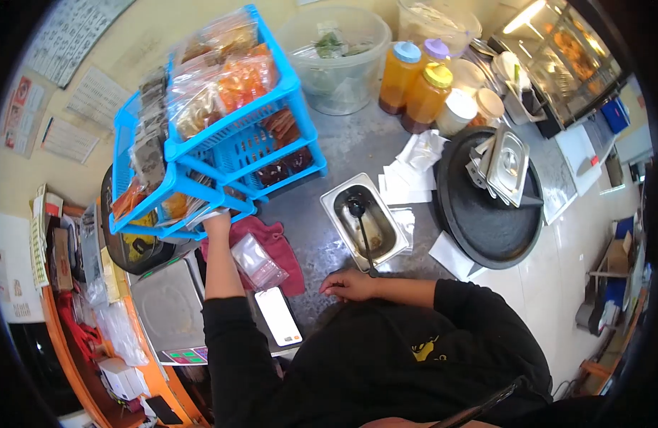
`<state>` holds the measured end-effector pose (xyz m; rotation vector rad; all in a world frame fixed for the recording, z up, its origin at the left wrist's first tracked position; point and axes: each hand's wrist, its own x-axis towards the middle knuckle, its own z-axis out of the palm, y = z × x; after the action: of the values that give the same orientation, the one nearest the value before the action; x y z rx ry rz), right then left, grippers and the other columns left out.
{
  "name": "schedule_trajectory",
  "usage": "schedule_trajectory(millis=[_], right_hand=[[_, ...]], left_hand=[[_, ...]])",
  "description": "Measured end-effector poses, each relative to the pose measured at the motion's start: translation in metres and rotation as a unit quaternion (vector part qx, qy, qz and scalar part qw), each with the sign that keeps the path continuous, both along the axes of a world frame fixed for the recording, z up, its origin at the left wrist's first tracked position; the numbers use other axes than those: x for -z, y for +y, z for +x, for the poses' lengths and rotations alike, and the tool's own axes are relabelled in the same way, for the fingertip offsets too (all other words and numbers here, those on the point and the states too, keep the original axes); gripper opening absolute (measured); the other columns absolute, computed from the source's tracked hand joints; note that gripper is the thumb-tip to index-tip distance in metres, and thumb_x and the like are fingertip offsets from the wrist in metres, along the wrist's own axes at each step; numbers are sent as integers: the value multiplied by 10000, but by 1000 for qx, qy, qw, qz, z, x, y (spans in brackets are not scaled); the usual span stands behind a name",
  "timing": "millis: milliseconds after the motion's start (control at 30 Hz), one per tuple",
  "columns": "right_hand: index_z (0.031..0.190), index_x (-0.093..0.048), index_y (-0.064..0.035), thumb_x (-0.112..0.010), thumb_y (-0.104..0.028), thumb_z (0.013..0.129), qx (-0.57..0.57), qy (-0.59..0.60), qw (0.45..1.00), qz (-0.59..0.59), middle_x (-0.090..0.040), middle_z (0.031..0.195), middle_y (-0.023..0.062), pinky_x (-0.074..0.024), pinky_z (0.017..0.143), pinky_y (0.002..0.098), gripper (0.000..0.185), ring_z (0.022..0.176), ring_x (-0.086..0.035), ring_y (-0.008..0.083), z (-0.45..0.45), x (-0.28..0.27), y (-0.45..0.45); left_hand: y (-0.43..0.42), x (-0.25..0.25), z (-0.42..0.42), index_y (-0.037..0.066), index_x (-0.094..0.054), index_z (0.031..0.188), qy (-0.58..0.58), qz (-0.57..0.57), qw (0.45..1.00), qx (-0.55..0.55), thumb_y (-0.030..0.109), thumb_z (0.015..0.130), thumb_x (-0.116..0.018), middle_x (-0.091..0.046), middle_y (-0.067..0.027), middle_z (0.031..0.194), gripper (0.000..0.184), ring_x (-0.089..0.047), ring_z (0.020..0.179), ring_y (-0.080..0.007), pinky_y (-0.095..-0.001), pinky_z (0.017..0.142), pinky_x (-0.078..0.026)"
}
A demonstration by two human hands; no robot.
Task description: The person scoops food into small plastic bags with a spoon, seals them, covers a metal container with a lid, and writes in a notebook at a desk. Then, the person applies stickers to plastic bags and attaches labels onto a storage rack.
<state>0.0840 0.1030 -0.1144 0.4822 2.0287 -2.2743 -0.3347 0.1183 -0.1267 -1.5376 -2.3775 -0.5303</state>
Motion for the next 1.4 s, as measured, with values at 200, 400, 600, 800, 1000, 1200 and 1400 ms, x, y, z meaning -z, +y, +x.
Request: schedule_trajectory(millis=[200, 400, 600, 800, 1000, 1200, 1400], right_hand=[[1130, -601, -46, -548, -186, 943, -58, 123, 991, 2, -638, 1017, 56, -470, 822, 293, 239, 937, -591, 132, 4, -40, 4], [1003, -634, -28, -542, -188, 947, 8, 241, 970, 36, -640, 987, 71, -470, 809, 299, 192, 926, -601, 151, 53, -164, 43], [1044, -628, -49, -612, -124, 860, 424, -29, 729, 537, -645, 929, 150, -503, 713, 362, 200, 836, -628, 311, 98, -161, 89], [1212, -571, -36, -580, -147, 905, 374, -145, 913, 73, -662, 875, 76, -493, 588, 285, 326, 691, -660, 165, 122, -81, 81], [1264, -512, -20, -568, -88, 911, 410, -70, 904, -96, -653, 900, 70, -498, 594, 231, 363, 695, -657, 136, 99, -54, 49], [1248, -506, -23, -567, -97, 915, 424, 30, 882, -204, -653, 951, 53, -526, 668, 257, 347, 769, -663, 144, 108, -71, 43], [1212, -529, -13, -577, -84, 908, 486, 111, 848, -179, -661, 944, 58, -546, 680, 254, 316, 745, -668, 145, 163, -141, 65]], left_hand=[[-41, -64, 74, -51, -579, 1105, -153, 70, 985, -25, 144, 868, -596, -536, -298, 1164, 307, -499, 1064, -469, -480, 913, -397], [-96, -87, 157, -35, -635, 902, -223, 205, 953, 19, 97, 885, -578, -633, -164, 1025, 145, -594, 952, -260, -351, 864, -447], [-133, -77, 221, -17, -609, 933, -440, 283, 852, -30, 73, 900, -552, -614, -83, 875, 112, -577, 859, -165, -284, 798, -444], [-141, -83, 248, -14, -591, 1010, -384, 267, 883, 35, 13, 875, -595, -605, -81, 982, 138, -583, 864, -140, -258, 800, -459], [-146, -80, 270, -7, -550, 1101, -499, 234, 832, 63, 21, 893, -572, -605, -78, 991, 211, -578, 898, -135, -250, 820, -451], [-152, -89, 289, -5, -516, 1149, -535, 201, 816, 90, 21, 915, -536, -595, -81, 1006, 236, -562, 941, -130, -253, 854, -433], [-153, -93, 292, 1, -541, 1137, -536, 210, 812, 97, 63, 914, -557, -609, -83, 986, 232, -570, 890, -127, -250, 799, -456]])
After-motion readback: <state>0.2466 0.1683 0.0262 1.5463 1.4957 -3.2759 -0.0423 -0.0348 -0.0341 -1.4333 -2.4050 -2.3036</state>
